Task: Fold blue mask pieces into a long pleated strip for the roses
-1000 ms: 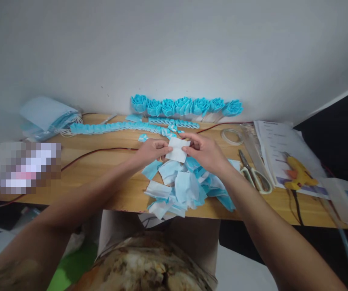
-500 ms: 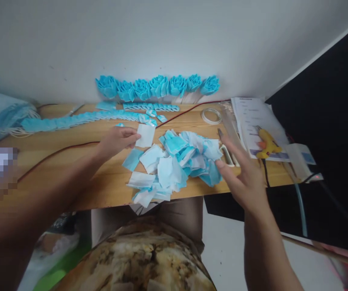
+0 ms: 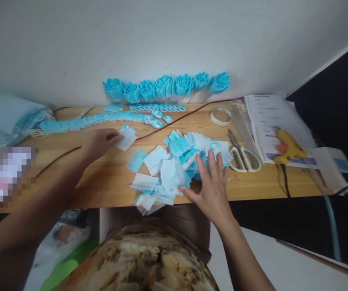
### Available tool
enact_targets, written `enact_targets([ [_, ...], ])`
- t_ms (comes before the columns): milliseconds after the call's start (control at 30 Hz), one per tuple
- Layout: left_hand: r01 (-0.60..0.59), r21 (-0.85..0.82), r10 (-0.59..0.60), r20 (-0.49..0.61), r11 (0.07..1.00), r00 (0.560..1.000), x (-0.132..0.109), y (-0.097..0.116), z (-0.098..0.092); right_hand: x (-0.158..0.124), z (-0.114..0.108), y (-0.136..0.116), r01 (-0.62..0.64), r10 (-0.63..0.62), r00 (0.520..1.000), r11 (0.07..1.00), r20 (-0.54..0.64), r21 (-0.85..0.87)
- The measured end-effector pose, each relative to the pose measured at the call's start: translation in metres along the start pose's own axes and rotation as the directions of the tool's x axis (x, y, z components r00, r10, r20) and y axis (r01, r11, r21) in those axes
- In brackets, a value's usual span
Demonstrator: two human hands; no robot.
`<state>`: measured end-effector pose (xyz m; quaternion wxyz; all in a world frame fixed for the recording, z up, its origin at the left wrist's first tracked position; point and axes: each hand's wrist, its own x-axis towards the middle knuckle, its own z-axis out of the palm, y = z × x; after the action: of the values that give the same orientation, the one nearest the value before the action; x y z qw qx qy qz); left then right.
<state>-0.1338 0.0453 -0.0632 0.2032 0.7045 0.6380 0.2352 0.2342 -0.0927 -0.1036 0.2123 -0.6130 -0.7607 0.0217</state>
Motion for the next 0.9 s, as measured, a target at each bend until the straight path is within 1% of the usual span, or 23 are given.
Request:
enact_targets([
  [67, 0.004, 0.059, -0.004, -0.005, 0.998, 1.0, -0.004, -0.009, 0.0, 0.011, 0.006, -0.004, -0.04, 0.039, 0.999, 0.999, -0.031, -0.033],
  [167, 0.009, 0.073, -0.009, 0.0, 0.997, 1.0, -0.009, -0.017, -0.001, 0.031, 0.012, -0.001, -0.13, 0.124, 0.989, 0.989, -0.081, -0.071],
  [267, 0.004, 0.061, -0.003, -0.001, 0.998, 1.0, -0.012, -0.018, -0.001, 0.049, 0.01, 0.012, -0.178, 0.175, 0.982, 0.983, -0.065, -0.054],
  [333, -0.002, 0.019, 0.002, -0.013, 1.0, 1.0, -0.014, -0.019, -0.001, 0.053, 0.003, 0.021, -0.172, 0.172, 0.985, 0.985, -0.023, -0.005],
  [400, -0.004, -0.048, 0.003, -0.034, 0.999, 0.999, -0.016, -0.019, 0.0, 0.051, -0.009, 0.025, -0.134, 0.135, 0.991, 0.99, -0.015, 0.038],
  [467, 0.0, -0.109, -0.005, -0.049, 0.994, 0.999, -0.018, -0.02, 0.0, 0.042, -0.024, 0.021, -0.064, 0.066, 0.996, 0.998, -0.064, 0.028],
  [500, 0.004, -0.131, -0.011, -0.052, 0.991, 0.999, -0.019, -0.02, -0.001, 0.036, -0.032, 0.015, 0.008, -0.007, 0.994, 1.0, -0.11, 0.008],
  [533, 0.008, -0.148, -0.015, -0.051, 0.989, 0.999, -0.02, -0.02, -0.001, 0.031, -0.037, 0.008, 0.109, -0.109, 0.983, 0.994, -0.147, -0.009],
  [567, 0.009, -0.162, -0.018, -0.05, 0.987, 0.999, -0.02, -0.02, -0.001, 0.025, -0.041, -0.001, 0.235, -0.233, 0.959, 0.972, -0.164, -0.009],
  [600, 0.009, -0.175, -0.019, -0.052, 0.985, 0.998, -0.021, -0.02, -0.001, 0.02, -0.042, -0.011, 0.37, -0.363, 0.918, 0.929, -0.159, 0.011],
  [633, 0.007, -0.188, -0.018, -0.058, 0.982, 0.998, -0.021, -0.02, -0.001, 0.017, -0.039, -0.022, 0.496, -0.485, 0.863, 0.867, -0.143, 0.047],
  [667, 0.003, -0.205, -0.017, -0.067, 0.979, 0.998, -0.022, -0.02, -0.001, 0.014, -0.035, -0.033, 0.593, -0.583, 0.804, 0.8, -0.116, 0.091],
  [700, -0.002, -0.224, -0.016, -0.079, 0.975, 0.997, -0.022, -0.02, -0.001, 0.012, -0.027, -0.045, 0.652, -0.648, 0.758, 0.747, -0.078, 0.129],
  [733, -0.007, -0.244, -0.016, -0.092, 0.97, 0.996, -0.022, -0.02, 0.0, 0.012, -0.018, -0.056, 0.691, -0.694, 0.718, 0.706, -0.043, 0.157],
  [800, -0.011, -0.277, -0.021, -0.112, 0.961, 0.993, -0.022, -0.019, 0.001, 0.016, 0.002, -0.073, 0.727, -0.744, 0.667, 0.661, 0.04, 0.185],
  [867, -0.005, -0.296, -0.031, -0.118, 0.955, 0.993, -0.024, -0.018, 0.001, 0.025, 0.02, -0.084, 0.737, -0.759, 0.644, 0.65, 0.099, 0.188],
  [900, 0.001, -0.299, -0.038, -0.116, 0.954, 0.993, -0.026, -0.017, 0.001, 0.03, 0.027, -0.087, 0.735, -0.756, 0.645, 0.654, 0.11, 0.18],
])
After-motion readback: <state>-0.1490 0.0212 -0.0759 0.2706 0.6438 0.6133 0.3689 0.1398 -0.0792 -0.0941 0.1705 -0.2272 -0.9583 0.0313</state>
